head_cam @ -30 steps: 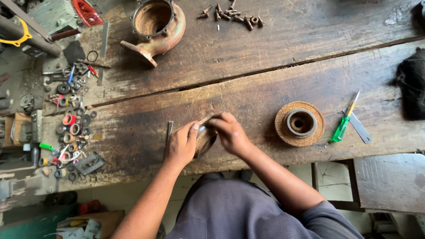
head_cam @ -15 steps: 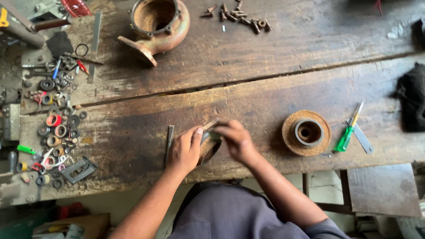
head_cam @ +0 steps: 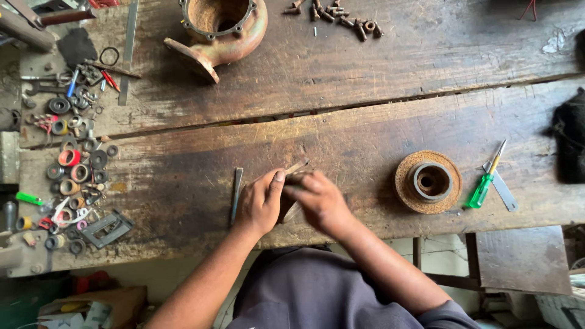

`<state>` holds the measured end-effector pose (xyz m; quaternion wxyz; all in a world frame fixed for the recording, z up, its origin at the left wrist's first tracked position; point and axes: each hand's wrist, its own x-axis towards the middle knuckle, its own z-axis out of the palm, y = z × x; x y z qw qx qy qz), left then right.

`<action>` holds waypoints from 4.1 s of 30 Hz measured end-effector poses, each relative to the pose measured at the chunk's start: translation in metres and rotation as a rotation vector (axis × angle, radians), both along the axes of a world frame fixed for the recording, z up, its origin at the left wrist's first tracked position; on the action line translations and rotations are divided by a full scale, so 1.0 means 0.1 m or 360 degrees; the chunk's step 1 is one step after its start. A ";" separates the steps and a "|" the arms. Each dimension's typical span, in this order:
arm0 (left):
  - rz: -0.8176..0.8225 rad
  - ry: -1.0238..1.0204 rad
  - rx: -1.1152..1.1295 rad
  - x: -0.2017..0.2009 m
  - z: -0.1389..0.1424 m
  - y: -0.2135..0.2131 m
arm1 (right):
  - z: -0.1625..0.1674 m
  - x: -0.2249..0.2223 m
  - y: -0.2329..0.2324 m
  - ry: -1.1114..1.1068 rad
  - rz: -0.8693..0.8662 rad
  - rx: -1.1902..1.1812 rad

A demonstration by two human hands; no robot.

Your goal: The person scrapes old gasket residue from the flange face of a pump housing using a screwdriver, holding the housing steady with the other hand. They then pick up a smaller flange cover, scrape its surface, and insert bolts through its holes.

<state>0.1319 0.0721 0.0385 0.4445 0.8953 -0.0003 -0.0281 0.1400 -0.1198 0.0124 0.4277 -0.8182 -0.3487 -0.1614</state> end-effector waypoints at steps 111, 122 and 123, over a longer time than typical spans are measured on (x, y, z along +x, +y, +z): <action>-0.0516 0.0180 -0.0554 -0.12 -0.01 0.53 | 0.32 -0.54 0.53 -0.0130 -0.0596 -0.0371; -0.0554 0.0222 -0.0504 -0.07 -0.02 0.56 | 0.34 -0.53 0.58 -0.0089 -0.0632 -0.0457; -0.0551 0.0229 -0.0498 -0.07 -0.01 0.57 | 0.34 -0.52 0.57 -0.0037 -0.0716 -0.0436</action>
